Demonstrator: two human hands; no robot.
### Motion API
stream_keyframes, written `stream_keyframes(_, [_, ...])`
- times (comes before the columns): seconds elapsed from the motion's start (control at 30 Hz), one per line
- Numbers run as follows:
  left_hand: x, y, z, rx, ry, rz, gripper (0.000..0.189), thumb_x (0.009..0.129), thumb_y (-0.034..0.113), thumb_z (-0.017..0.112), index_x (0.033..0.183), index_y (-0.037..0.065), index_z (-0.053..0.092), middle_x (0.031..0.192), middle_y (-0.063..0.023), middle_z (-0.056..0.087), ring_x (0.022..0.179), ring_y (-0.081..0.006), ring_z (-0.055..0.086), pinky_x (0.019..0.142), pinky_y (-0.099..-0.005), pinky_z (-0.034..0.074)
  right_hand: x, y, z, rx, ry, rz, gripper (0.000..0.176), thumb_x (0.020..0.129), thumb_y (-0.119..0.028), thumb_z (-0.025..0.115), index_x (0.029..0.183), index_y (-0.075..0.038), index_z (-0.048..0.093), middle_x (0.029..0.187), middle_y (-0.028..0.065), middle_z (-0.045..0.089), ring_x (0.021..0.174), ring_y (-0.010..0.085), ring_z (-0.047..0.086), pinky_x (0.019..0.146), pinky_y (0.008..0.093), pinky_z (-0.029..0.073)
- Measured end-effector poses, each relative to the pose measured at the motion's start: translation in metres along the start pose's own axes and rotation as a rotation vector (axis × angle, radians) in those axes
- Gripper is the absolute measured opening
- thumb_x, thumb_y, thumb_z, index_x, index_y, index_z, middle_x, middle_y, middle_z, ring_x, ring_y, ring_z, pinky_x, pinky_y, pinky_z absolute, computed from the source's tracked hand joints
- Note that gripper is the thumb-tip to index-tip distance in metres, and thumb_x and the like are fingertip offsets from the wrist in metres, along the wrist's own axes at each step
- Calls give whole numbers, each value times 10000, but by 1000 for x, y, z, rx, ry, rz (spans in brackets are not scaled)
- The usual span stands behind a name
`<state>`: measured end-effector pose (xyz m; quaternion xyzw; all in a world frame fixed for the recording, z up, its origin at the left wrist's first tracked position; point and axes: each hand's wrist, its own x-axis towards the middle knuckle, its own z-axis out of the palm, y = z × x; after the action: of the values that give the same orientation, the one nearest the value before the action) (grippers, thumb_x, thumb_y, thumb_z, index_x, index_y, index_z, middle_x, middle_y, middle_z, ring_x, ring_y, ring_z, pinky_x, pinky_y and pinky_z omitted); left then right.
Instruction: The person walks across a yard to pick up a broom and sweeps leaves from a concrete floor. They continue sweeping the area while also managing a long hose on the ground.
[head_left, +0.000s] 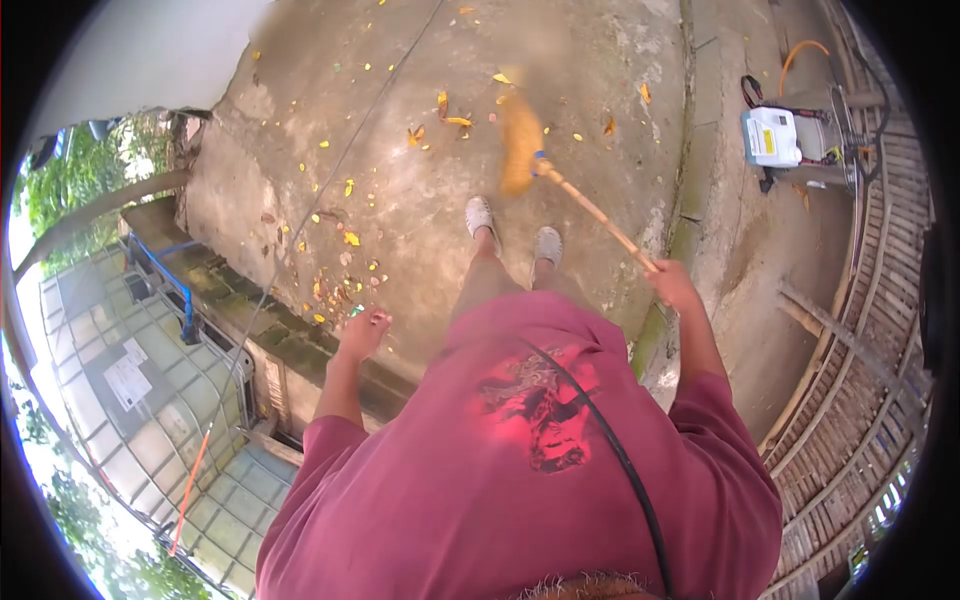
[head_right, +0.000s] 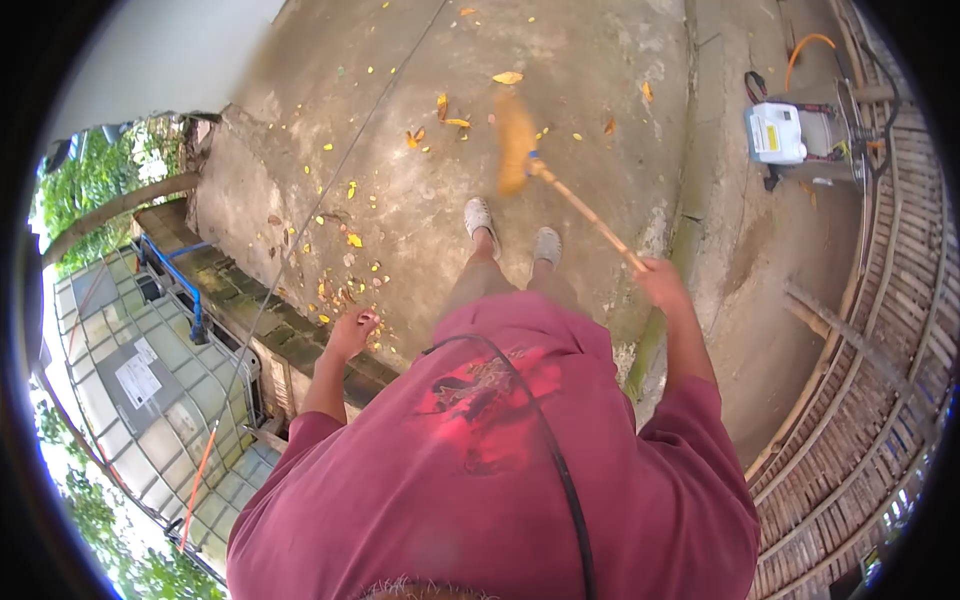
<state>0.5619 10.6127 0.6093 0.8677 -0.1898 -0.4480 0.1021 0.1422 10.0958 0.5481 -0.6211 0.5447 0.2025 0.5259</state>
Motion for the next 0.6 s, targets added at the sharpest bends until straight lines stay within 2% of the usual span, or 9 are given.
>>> stream_keyframes(0.07, [11, -40, 9, -17, 29, -43, 347, 925, 317, 695, 1105, 20, 681, 987, -164, 740, 938, -289, 721, 845, -377, 542, -25, 8, -39, 112, 55, 127, 164, 893, -129, 650, 978, 3, 698, 611, 13, 513, 413, 131, 429, 375, 315, 344])
stream_keyframes(0.17, [2, -66, 7, -14, -1, -171, 354, 910, 338, 688, 1108, 45, 694, 1056, -171, 732, 1036, -322, 697, 903, -405, 531, -14, 27, -85, -89, 156, 329, 119, 885, -116, 629, 857, -4, 653, 594, 30, 496, 391, 152, 419, 354, 335, 325])
stream_keyframes(0.3, [-13, -78, -8, -76, -88, -262, 354, 899, 339, 702, 1096, 45, 697, 1044, -176, 733, 1030, -325, 699, 902, -407, 534, 113, 112, -99, -269, 332, 463, 144, 879, -129, 608, 782, -23, 604, 566, 69, 459, 389, 185, 408, 354, 369, 281])
stream_keyframes(0.37, [-22, -84, -21, -79, -111, -309, 343, 897, 331, 706, 1088, 47, 698, 1034, -180, 734, 1024, -326, 701, 898, -409, 536, 145, 61, -68, 125, 371, 505, 149, 867, -115, 611, 752, -24, 583, 567, 86, 464, 409, 205, 428, 362, 396, 288])
stream_keyframes(0.43, [-25, -99, -33, -116, -49, -335, 330, 896, 323, 708, 1077, 47, 698, 1026, -176, 739, 1017, -325, 705, 891, -406, 541, 213, 34, -11, 250, 271, 443, 139, 870, -104, 588, 744, -44, 577, 559, 81, 474, 430, 204, 449, 373, 360, 322])
stream_keyframes(0.47, [-24, -106, -41, -130, -10, -339, 324, 896, 319, 709, 1071, 48, 698, 1021, -174, 741, 1014, -324, 707, 887, -405, 543, 228, -19, 23, 145, 191, 497, 138, 892, -123, 573, 795, -29, 597, 582, 89, 510, 442, 211, 474, 379, 363, 336])
stream_keyframes(0.53, [-25, -119, -51, -162, 24, -351, 317, 898, 316, 707, 1064, 46, 698, 1021, -167, 744, 1007, -315, 713, 879, -399, 545, 262, -89, 108, -15, 161, 201, 232, 902, -162, 567, 791, 31, 634, 552, 123, 544, 426, 256, 530, 389, 418, 355])
stream_keyframes(0.57, [-22, -123, -57, -180, 46, -350, 313, 899, 314, 706, 1061, 46, 698, 1021, -164, 746, 1004, -311, 715, 875, -396, 547, 295, -114, 145, -343, 25, 28, 226, 877, -144, 566, 763, 36, 642, 532, 133, 548, 401, 271, 531, 395, 428, 371])
stream_keyframes(0.6, [-15, -124, -66, -181, 55, -353, 309, 899, 307, 708, 1060, 44, 698, 1019, -162, 747, 1003, -305, 717, 874, -394, 547, 258, -205, 177, -235, 30, 64, 206, 858, -126, 577, 756, 39, 646, 547, 140, 565, 404, 272, 543, 401, 432, 386])
